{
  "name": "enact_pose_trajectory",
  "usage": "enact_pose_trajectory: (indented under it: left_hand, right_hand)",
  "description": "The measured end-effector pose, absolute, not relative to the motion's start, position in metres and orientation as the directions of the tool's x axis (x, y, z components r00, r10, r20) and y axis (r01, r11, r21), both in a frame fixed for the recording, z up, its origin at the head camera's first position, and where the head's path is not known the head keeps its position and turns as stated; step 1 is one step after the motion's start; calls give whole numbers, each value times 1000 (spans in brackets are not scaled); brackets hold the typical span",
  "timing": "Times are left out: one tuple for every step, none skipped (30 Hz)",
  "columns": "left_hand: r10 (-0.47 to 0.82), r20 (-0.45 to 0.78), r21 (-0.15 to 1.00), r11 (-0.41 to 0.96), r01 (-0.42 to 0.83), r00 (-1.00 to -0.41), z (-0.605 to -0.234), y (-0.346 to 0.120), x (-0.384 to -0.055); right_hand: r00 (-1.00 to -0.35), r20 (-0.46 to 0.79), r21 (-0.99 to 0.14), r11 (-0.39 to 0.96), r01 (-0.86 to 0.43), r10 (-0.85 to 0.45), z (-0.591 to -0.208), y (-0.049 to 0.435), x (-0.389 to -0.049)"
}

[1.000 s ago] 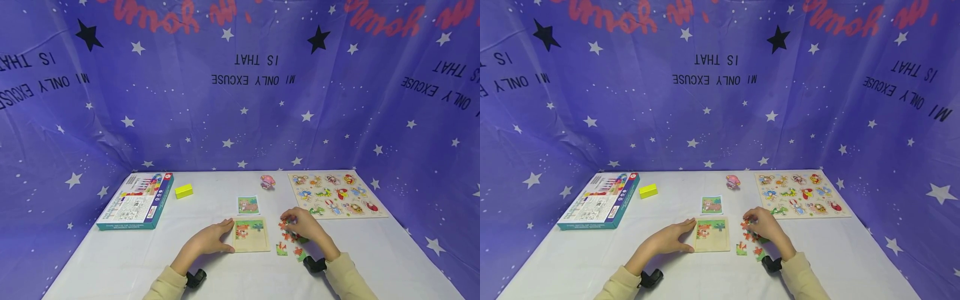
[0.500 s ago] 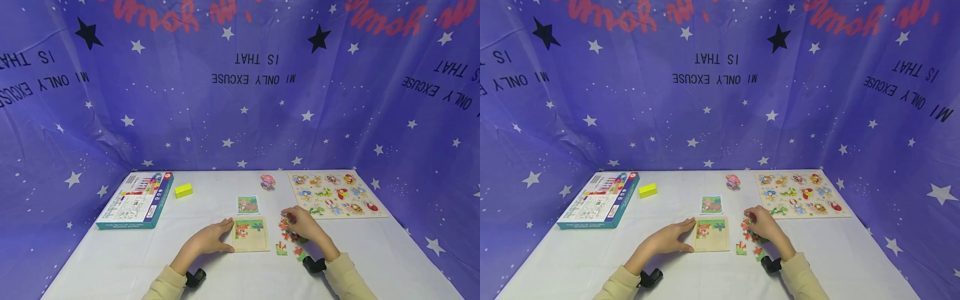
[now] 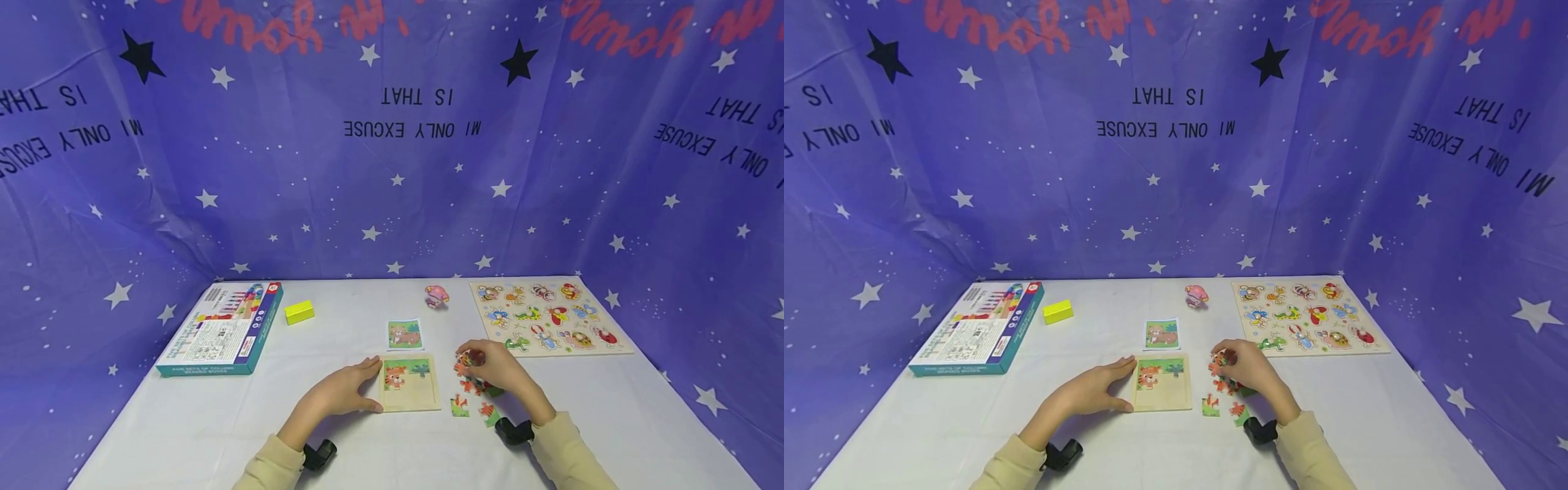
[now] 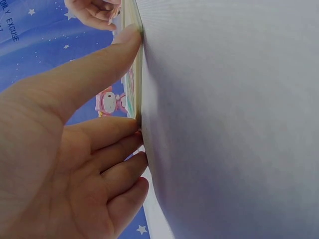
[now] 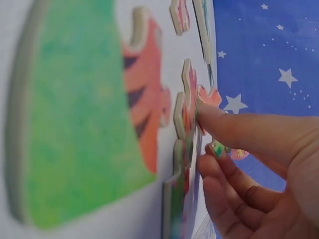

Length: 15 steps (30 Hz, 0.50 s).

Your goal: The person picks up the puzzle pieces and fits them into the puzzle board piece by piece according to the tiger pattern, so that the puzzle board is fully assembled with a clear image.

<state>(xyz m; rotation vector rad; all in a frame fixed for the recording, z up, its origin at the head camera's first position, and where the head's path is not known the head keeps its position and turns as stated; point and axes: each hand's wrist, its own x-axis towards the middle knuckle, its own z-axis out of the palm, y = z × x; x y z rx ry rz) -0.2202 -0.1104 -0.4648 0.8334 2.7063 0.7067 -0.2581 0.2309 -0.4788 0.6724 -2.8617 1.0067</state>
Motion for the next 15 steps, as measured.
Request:
enact_pose_trajectory:
  left_hand:
    - [576,-69,508,723,468,-815,-465,-110,-220]
    - [575,-69,509,723,467,-815,-465,-110,-220]
    - [574,-69,511,723,466,-816,-464,-110,-220]
    - [574,-69,511,723,465,-816,-464,-110,-219]
    - [573,-68,512,723,464,-817,-464,-110,-219]
    - [572,-68,513,723,463,-818,-463,-110,-219]
    - [571,-68,513,723,463,-818,-463,-110,-219]
    - [571,-67,512,723,463,-818,-463,-110,-218]
    - [571,-67,511,724,464,-818,-463,-110,-218]
    - [571,-67,510,724,464,-818,-463,-110,-218]
    - [572,-66,510,724,465,-818,-463,-110,-218]
    - [572,-66,510,724,465,-818,-464,-110,-218]
    - [572,-65,509,724,466,-818,-464,-110,-218]
    - [572,-66,509,724,466,-818,-464,-110,-219]
    - [572,-65,510,723,465,-818,-464,-110,-219]
  right_hand:
    - [-904,173,-593,692,-412,-390,-479,231,-258]
    - [-903,175,-598,686,-414,-392,-478,232,-258]
    - [-900,178,-602,679,-419,-398,-478,232,-258]
    - [-898,179,-609,671,-423,-403,-478,233,-258]
    - [-896,179,-615,665,-425,-407,-478,234,-259]
    - [-894,180,-619,659,-426,-410,-478,235,-259]
    - [-893,181,-623,654,-428,-412,-478,235,-260]
    - [-892,181,-628,649,-429,-415,-479,236,-260]
    - [-891,182,-632,644,-431,-417,-479,237,-261]
    - [-889,182,-635,640,-432,-420,-479,238,-261]
    - [-888,181,-639,636,-433,-422,-479,238,-262]
    - [-886,183,-641,632,-436,-426,-479,239,-262]
    - [-884,185,-644,626,-440,-430,-479,239,-262]
    - [-881,188,-647,620,-443,-434,-478,238,-262]
    - [-878,193,-651,612,-448,-437,-477,238,-261]
